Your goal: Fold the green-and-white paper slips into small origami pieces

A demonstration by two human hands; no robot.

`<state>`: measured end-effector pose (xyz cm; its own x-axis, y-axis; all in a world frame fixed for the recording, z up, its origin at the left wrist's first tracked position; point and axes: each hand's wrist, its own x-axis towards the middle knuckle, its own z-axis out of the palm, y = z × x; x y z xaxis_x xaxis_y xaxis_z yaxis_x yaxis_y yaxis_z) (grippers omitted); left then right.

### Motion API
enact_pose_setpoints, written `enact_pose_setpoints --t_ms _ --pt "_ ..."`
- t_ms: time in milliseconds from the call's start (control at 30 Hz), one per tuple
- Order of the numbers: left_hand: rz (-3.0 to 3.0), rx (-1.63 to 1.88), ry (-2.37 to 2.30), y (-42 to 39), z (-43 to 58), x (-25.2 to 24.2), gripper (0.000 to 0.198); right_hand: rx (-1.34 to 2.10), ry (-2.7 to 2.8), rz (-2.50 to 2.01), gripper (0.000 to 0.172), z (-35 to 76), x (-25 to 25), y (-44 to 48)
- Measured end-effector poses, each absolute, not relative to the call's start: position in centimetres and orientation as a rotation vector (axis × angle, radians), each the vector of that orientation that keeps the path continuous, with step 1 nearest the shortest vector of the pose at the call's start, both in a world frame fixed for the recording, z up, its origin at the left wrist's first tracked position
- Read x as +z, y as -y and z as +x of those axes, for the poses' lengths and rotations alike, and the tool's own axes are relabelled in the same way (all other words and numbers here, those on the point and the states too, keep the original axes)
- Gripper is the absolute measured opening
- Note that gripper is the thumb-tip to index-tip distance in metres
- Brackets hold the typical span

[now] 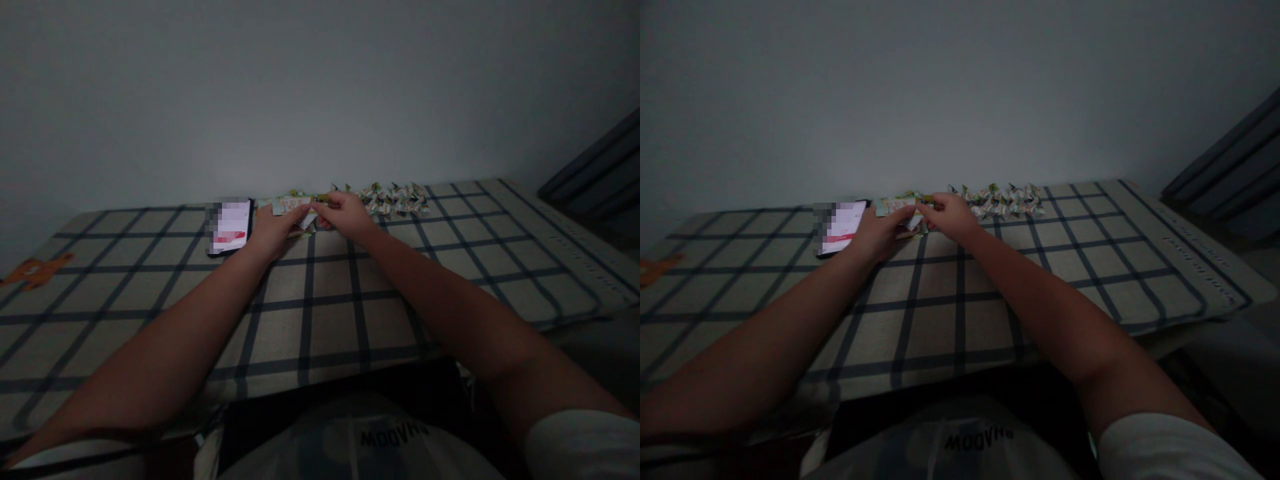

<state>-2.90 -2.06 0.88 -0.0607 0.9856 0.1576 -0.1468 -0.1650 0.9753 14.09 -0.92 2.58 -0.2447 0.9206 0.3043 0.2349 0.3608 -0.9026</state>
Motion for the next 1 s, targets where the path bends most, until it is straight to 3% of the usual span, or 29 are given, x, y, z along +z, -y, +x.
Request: enact_pose_setpoints --t_ms 167,733,1000 --pt "1.229 1.480 -1.051 2.5 -2.7 1.3 0.037 0.909 1.742 -1.018 0.034 14.1 2.3 0.7" --pt "1.067 1.425 -0.889 1.3 -3.0 1.1 0.040 1.315 1.372 -0.911 0.031 12.7 2.6 1.2" --pt "1.078 1.528 -0.898 0.7 -3.4 0.7 0.044 1.335 1.321 -0.939 0.030 12.8 2.8 1.1"
